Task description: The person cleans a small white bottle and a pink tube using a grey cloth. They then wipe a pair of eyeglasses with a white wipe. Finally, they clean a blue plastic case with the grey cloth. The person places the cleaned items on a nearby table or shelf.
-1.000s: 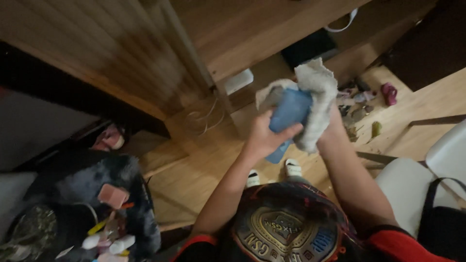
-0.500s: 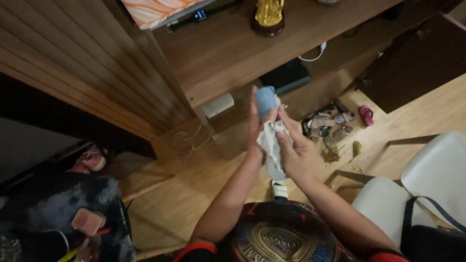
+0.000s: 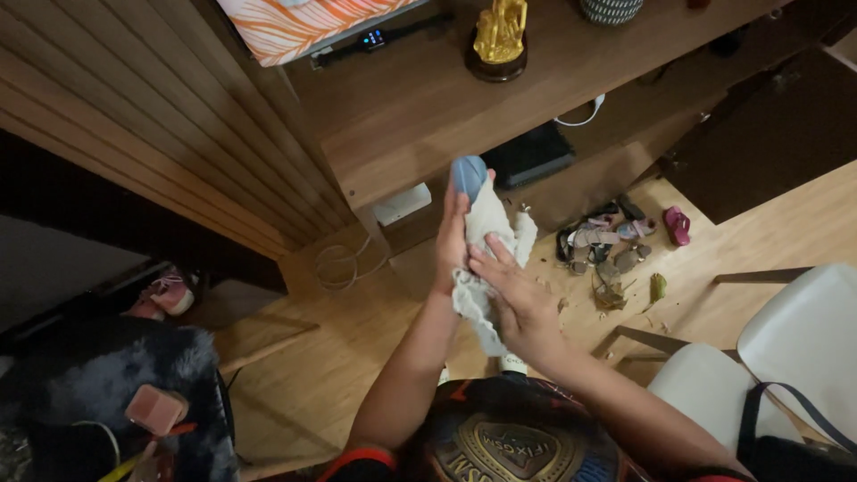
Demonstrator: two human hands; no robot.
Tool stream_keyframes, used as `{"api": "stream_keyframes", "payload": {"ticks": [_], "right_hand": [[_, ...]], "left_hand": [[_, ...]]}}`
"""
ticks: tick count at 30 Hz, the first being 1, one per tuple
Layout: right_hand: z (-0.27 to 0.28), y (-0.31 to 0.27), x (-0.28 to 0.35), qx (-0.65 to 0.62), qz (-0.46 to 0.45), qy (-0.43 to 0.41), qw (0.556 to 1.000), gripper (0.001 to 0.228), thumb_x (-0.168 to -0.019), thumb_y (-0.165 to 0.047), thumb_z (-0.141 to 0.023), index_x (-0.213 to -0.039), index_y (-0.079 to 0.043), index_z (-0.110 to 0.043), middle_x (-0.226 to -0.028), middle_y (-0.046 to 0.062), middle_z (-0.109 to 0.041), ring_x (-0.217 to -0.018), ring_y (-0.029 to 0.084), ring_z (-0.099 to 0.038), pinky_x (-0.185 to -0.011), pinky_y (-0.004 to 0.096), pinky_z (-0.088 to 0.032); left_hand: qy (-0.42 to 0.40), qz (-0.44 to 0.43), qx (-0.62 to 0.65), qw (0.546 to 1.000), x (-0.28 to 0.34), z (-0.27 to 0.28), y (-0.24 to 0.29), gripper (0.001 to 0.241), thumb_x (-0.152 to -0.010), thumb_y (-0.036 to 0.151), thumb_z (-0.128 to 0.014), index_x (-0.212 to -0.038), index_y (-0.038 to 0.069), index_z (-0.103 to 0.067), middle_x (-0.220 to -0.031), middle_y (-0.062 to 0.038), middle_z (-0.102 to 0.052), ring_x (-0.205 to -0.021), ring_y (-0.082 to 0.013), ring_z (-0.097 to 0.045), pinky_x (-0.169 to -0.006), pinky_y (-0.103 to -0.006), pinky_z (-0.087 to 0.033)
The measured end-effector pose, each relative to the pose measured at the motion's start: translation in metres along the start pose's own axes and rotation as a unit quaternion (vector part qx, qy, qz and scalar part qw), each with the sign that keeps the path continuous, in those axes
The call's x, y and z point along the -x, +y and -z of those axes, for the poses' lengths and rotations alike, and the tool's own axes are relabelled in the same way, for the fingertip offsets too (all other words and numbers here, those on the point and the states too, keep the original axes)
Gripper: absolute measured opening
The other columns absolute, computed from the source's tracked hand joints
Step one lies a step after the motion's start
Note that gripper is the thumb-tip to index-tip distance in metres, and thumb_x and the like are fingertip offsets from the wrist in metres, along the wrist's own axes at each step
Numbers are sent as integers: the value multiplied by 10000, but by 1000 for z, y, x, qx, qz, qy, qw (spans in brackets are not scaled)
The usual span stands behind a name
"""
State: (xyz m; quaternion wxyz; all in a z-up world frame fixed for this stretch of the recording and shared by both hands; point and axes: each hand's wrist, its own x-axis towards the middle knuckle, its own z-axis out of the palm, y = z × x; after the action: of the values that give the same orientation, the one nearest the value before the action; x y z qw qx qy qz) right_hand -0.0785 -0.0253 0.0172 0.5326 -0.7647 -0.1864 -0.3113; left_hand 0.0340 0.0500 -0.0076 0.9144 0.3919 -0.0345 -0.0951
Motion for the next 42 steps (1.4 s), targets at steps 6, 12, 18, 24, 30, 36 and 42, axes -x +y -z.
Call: {"api": "stream_keyframes", "payload": {"ticks": [6, 12, 18, 24, 30, 36, 42], "right_hand": [[35, 31, -49, -112, -129, -32, 985, 326, -1064, -254, -559, -1335, -80, -609, -1057, 74, -678, -854, 138, -658, -682, 222, -568], [55, 24, -70, -176, -186, 167, 952, 370, -1049, -137, -480, -1366, -8, -618, -1439, 171, -596, -1375, 269, -543, -1221, 431, -377], [85, 101, -34, -134, -201, 257, 936, 319, -1014, -94, -714, -1326, -139, -667, -1232, 59, -719, -1117, 115, -677, -1055, 315, -540], [89, 106, -24, -116, -207, 227, 945, 284, -1007, -96, -713, -1288, -117, -681, -1210, 70, -726, -1112, 130, -678, -1041, 326, -532], [87, 110, -19, -105, -206, 191, 954, 251, -1000, -97, -712, -1250, -94, -695, -1189, 80, -733, -1107, 145, -678, -1026, 336, -523], [82, 123, -1, -98, -203, 150, 963, 221, -992, -98, -712, -1211, -72, -709, -1168, 91, -741, -1103, 161, -679, -1012, 347, -515], [70, 102, -9, -89, -200, 114, 969, 195, -985, -99, -711, -1173, -49, -723, -1147, 102, -748, -1098, 176, -679, -998, 357, -506]], "left_hand": [[-68, -22, -72, 995, 36, -34, 4, 438, -1119, 226, -438, -1514, 38, -447, -1591, -176, -373, -1499, -251, -318, -1300, -466, -176], [-198, 138, 39, 970, 22, -3, -3, 688, -1034, 354, -565, -1628, 121, -305, -1383, -151, -528, -1033, -234, -572, -784, -382, -550], [-221, 106, 96, 965, 4, 6, -16, 622, -1094, 377, -493, -1639, 187, -260, -1531, -359, -412, -1233, -450, -625, -873, -554, -614], [-100, 19, -162, 982, 27, -10, -22, 511, -1058, 331, -597, -1522, 139, -501, -1438, -178, -587, -1182, -252, -614, -903, -424, -596], [-131, -45, -292, 946, 42, -44, 2, 670, -902, 254, -811, -1508, 174, -536, -1323, -102, -672, -1188, -147, -601, -1030, -373, -535], [-132, -18, -433, 891, 51, -55, 25, 661, -986, 432, -616, -1550, 153, -412, -1293, -246, -661, -1208, -401, -650, -980, -517, -543], [-158, -66, -477, 862, 52, -62, 33, 610, -997, 377, -589, -1499, 78, -414, -1209, -373, -631, -1129, -570, -608, -897, -630, -503]]}}
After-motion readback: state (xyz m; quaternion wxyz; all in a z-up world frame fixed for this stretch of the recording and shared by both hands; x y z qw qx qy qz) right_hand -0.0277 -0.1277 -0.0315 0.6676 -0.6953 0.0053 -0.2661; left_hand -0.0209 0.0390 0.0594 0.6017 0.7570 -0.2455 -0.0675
